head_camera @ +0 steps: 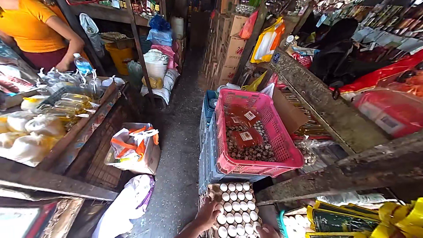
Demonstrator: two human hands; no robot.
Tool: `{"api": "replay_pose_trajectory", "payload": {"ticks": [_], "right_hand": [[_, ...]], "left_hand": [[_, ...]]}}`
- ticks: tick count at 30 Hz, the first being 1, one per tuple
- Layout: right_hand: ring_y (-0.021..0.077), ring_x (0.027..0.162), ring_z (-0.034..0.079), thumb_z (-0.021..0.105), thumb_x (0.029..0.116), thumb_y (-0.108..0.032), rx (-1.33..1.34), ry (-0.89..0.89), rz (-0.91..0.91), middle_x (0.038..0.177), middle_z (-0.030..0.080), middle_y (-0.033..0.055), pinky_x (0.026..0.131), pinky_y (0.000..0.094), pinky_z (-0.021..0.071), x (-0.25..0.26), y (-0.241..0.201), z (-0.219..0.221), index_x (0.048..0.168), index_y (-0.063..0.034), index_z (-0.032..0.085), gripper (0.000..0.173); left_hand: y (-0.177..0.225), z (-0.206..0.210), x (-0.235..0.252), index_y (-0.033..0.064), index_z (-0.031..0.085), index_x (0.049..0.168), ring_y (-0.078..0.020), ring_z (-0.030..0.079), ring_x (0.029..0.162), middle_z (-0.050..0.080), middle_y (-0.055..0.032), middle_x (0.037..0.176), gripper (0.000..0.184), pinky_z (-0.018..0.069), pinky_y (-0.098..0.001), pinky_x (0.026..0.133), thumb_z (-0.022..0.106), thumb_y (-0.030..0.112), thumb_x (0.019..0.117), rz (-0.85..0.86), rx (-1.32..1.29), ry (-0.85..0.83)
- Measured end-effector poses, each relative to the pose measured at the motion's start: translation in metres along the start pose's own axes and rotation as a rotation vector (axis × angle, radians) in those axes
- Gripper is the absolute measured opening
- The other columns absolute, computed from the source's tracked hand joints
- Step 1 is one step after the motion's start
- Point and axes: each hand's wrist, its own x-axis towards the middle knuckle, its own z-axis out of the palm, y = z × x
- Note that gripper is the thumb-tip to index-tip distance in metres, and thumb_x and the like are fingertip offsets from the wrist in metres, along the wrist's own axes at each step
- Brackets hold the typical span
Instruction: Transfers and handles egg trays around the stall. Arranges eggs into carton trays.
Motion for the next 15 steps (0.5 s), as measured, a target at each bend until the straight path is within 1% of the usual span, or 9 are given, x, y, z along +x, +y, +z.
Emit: {"api": "replay_pose_trajectory", "payload": {"ticks": [2,4,6,7,8,9,11,13,15], "right_hand": [[0.0381,0.119,0.064,0.071,0.0888,-0.043,-0.125,-0.049,0.000,0.122,0.071,0.0193,0.102,0.0640,0.0484,0.001,-0.008,0.003,0.124,-0.0093,0.072,0.049],[0.0388,0.122,0.063,0.072,0.0886,-0.044,-0.184,-0.065,-0.004,0.124,0.070,0.0196,0.103,0.0641,0.0467,0.002,-0.012,0.005,0.126,-0.0090,0.072,0.051],[0.0403,0.124,0.061,0.072,0.0866,-0.049,-0.268,-0.050,0.013,0.126,0.069,0.0199,0.102,0.0657,0.0465,0.006,-0.007,0.012,0.124,-0.0107,0.073,0.054],[0.0420,0.124,0.060,0.071,0.0859,-0.053,-0.305,-0.035,0.021,0.127,0.069,0.0211,0.100,0.0668,0.0471,0.006,-0.006,0.013,0.122,-0.0111,0.074,0.055],[0.0428,0.125,0.060,0.071,0.0854,-0.054,-0.322,-0.022,0.030,0.127,0.068,0.0217,0.099,0.0669,0.0478,0.005,-0.007,0.013,0.121,-0.0119,0.074,0.055],[0.0432,0.126,0.059,0.072,0.0851,-0.055,-0.311,-0.006,0.036,0.128,0.067,0.0220,0.099,0.0667,0.0481,0.004,-0.009,0.012,0.120,-0.0133,0.075,0.054],[0.0420,0.119,0.063,0.075,0.0866,-0.052,-0.157,0.044,0.000,0.121,0.070,0.0218,0.098,0.0662,0.0492,0.001,-0.006,0.010,0.118,-0.0117,0.075,0.051],[0.0359,0.109,0.068,0.076,0.0891,-0.048,0.164,0.049,-0.027,0.115,0.072,0.0196,0.096,0.0619,0.0536,-0.016,0.000,0.005,0.119,-0.0067,0.073,0.051],[0.0285,0.108,0.069,0.074,0.0915,-0.044,0.489,0.000,0.086,0.119,0.071,0.0153,0.094,0.0545,0.0575,-0.042,0.006,-0.006,0.129,-0.0074,0.067,0.053]], "left_hand": [[-0.017,0.002,-0.013,0.0129,0.062,0.136,-0.0341,0.055,0.129,0.057,-0.0204,0.139,0.046,0.0473,-0.0511,0.109,0.060,0.042,0.1007,0.103,-0.151,0.034],[-0.026,0.001,-0.029,0.0094,0.063,0.134,-0.0325,0.056,0.128,0.060,-0.0193,0.135,0.045,0.0464,-0.0485,0.109,0.061,0.040,0.1009,0.107,-0.251,0.031],[-0.025,-0.002,-0.047,0.0091,0.063,0.135,-0.0294,0.062,0.116,0.061,-0.0192,0.133,0.043,0.0534,-0.0469,0.098,0.061,0.036,0.1017,0.017,-0.359,0.007],[-0.022,-0.002,-0.054,0.0103,0.063,0.134,-0.0269,0.066,0.100,0.061,-0.0187,0.127,0.040,0.0578,-0.0452,0.085,0.060,0.035,0.1024,-0.045,-0.427,-0.010],[-0.018,0.000,-0.059,0.0112,0.062,0.134,-0.0250,0.066,0.085,0.063,-0.0175,0.120,0.039,0.0587,-0.0440,0.073,0.060,0.034,0.1029,-0.097,-0.504,-0.023],[-0.015,0.004,-0.061,0.0117,0.060,0.136,-0.0241,0.066,0.077,0.064,-0.0168,0.115,0.039,0.0584,-0.0435,0.068,0.059,0.034,0.1035,-0.133,-0.573,-0.036],[-0.005,0.012,-0.058,0.0107,0.056,0.139,-0.0227,0.065,0.074,0.066,-0.0152,0.110,0.043,0.0584,-0.0423,0.067,0.057,0.035,0.1045,-0.147,-0.660,-0.043],[0.007,0.021,-0.054,0.0087,0.056,0.139,-0.0213,0.067,0.074,0.069,-0.0134,0.103,0.044,0.0600,-0.0408,0.067,0.058,0.037,0.1045,-0.108,-0.689,-0.028],[0.035,0.028,-0.051,0.0070,0.056,0.140,-0.0207,0.070,0.085,0.070,-0.0125,0.110,0.044,0.0616,-0.0415,0.077,0.056,0.036,0.1057,-0.092,-0.672,-0.071]]}}
